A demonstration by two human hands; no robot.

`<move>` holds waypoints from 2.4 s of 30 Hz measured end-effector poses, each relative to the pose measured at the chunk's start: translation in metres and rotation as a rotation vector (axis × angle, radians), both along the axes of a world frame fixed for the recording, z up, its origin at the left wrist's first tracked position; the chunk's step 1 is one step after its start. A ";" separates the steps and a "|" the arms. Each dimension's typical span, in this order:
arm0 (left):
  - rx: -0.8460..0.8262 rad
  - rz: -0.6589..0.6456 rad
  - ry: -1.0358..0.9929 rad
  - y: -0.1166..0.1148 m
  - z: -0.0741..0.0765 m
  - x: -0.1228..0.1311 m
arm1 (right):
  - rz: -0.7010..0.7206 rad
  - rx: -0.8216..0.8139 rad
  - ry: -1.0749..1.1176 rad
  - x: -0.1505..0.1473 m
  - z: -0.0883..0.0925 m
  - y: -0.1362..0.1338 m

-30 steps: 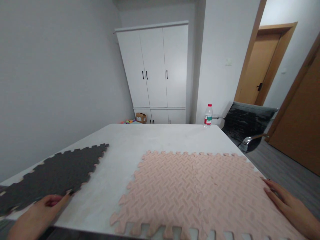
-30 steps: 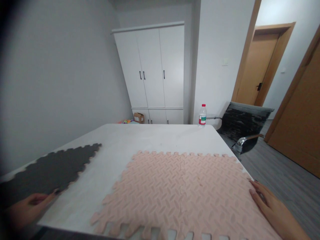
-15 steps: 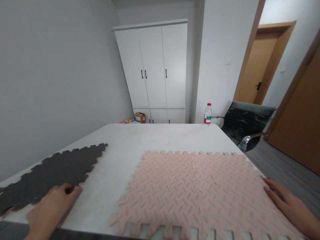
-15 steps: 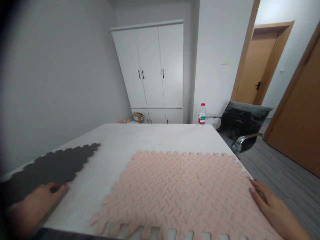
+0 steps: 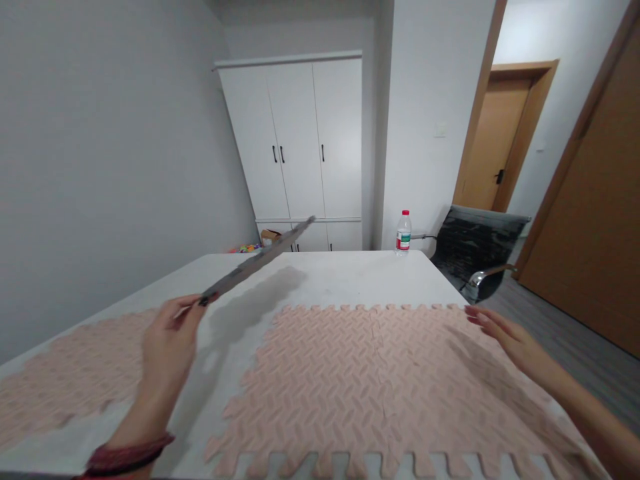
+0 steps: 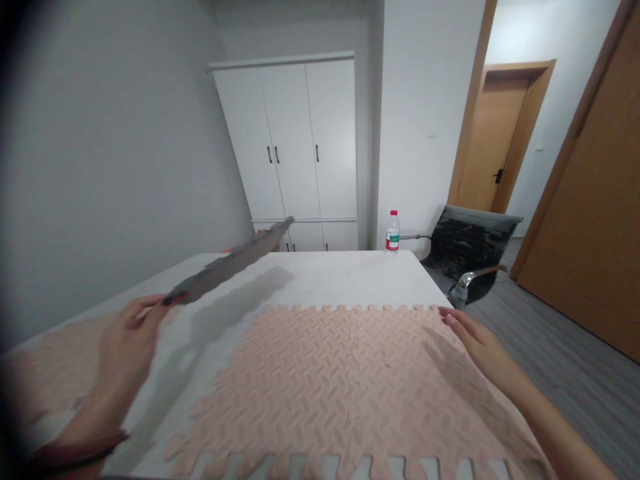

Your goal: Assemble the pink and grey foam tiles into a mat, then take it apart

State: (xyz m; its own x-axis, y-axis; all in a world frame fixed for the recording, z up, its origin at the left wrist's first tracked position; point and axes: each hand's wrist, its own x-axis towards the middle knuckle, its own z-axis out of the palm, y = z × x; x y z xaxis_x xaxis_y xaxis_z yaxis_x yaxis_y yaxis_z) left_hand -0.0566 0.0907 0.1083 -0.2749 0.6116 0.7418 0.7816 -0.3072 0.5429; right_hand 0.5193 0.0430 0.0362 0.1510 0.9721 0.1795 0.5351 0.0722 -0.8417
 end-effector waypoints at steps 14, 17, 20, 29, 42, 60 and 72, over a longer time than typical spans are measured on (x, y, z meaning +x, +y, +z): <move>-0.413 -0.725 0.514 0.136 -0.082 0.256 | -0.317 -0.155 0.299 0.052 -0.023 0.142; -0.469 -0.659 0.599 0.153 -0.099 0.269 | -0.359 -0.135 0.115 0.060 -0.053 0.157; -0.492 -0.580 0.685 0.160 -0.106 0.279 | -0.376 -0.091 -0.091 0.062 -0.075 0.166; -0.422 -0.476 0.839 0.156 -0.111 0.291 | -0.352 -0.041 -0.479 0.071 -0.104 0.176; -0.421 -0.381 0.903 0.153 -0.120 0.301 | -0.379 -0.073 -0.715 0.071 -0.107 0.180; -0.407 -0.828 1.033 0.160 -0.122 0.320 | -0.095 -0.068 -0.808 0.037 -0.087 0.197; -0.499 -0.900 0.907 0.141 -0.124 0.322 | -0.149 -0.345 -0.842 -0.003 -0.087 0.206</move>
